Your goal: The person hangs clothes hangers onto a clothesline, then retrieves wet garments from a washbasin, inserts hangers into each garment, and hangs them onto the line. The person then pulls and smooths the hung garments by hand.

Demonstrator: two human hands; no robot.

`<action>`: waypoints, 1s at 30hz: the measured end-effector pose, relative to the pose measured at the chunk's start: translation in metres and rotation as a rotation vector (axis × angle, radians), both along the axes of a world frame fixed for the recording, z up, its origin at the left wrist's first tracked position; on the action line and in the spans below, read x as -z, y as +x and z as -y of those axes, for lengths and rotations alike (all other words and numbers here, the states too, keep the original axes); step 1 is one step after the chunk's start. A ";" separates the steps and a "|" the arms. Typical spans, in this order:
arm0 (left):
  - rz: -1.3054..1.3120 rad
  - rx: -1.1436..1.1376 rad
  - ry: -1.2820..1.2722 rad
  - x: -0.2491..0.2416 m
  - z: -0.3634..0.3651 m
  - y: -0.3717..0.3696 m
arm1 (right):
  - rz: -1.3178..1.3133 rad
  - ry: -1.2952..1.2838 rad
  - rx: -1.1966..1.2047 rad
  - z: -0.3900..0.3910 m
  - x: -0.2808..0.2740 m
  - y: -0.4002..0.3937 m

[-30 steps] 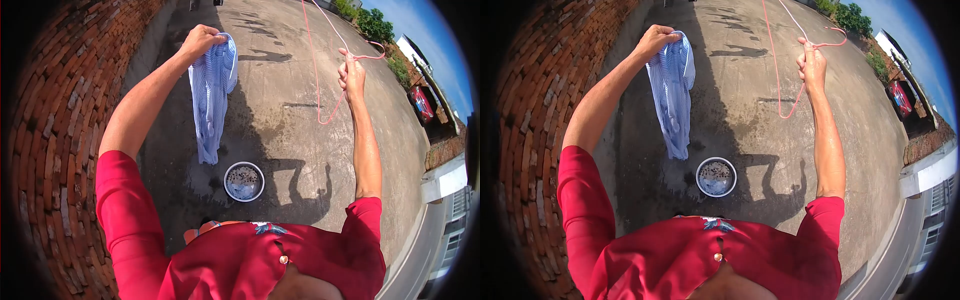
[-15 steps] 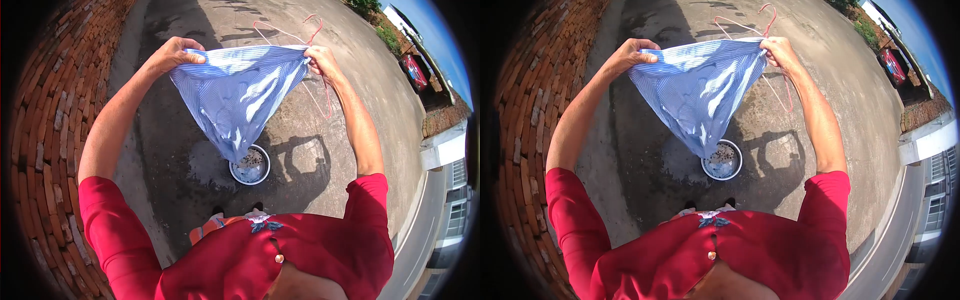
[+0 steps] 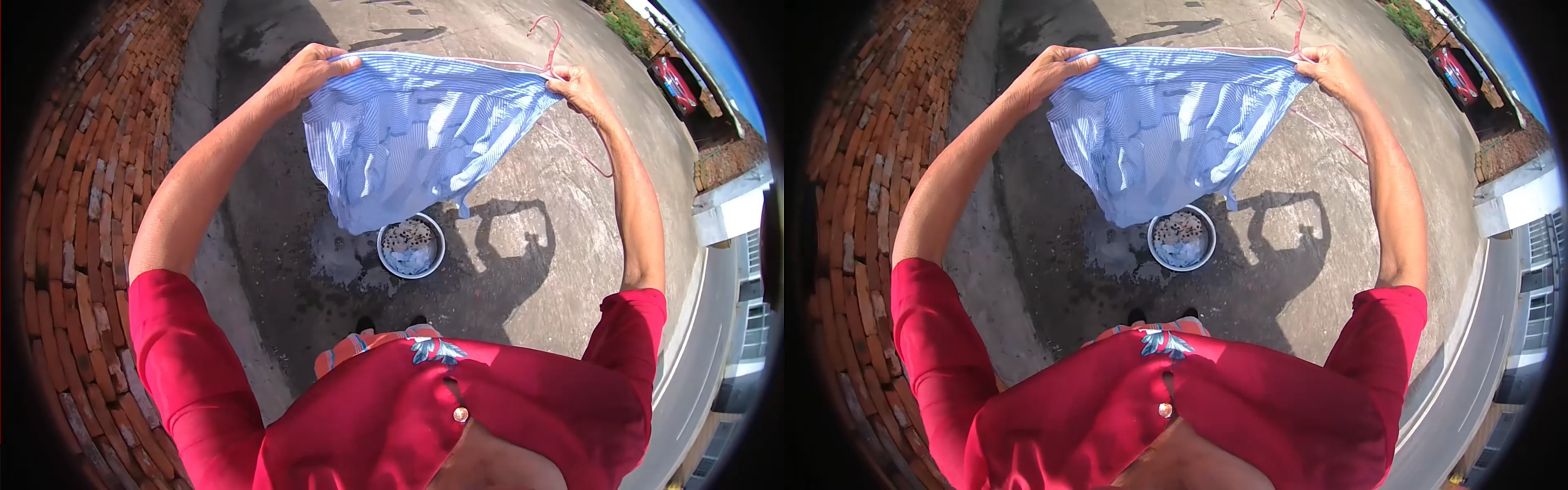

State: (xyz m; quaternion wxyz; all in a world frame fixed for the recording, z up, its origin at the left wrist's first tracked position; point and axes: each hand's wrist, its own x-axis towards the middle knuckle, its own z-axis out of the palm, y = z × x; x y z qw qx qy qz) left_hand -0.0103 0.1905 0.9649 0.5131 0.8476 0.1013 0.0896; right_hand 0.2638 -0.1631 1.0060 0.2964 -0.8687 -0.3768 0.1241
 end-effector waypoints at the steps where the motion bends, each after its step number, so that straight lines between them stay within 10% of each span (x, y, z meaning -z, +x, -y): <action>1: -0.056 -0.033 -0.121 -0.002 0.011 0.009 | 0.000 0.111 -0.026 0.010 0.014 0.009; 4: -0.242 -0.097 -0.527 -0.007 0.045 0.036 | -0.033 0.291 0.018 0.050 0.035 0.000; 14: -0.243 -0.121 -0.639 -0.016 0.097 0.081 | -0.464 0.266 -0.100 0.143 0.009 -0.083; 23: 0.015 -0.026 -0.635 -0.084 0.136 0.065 | -0.408 0.416 -0.358 0.038 0.059 -0.102; 30: 0.124 0.082 -0.887 -0.046 0.175 0.058 | -0.528 0.847 -0.191 -0.048 0.085 -0.124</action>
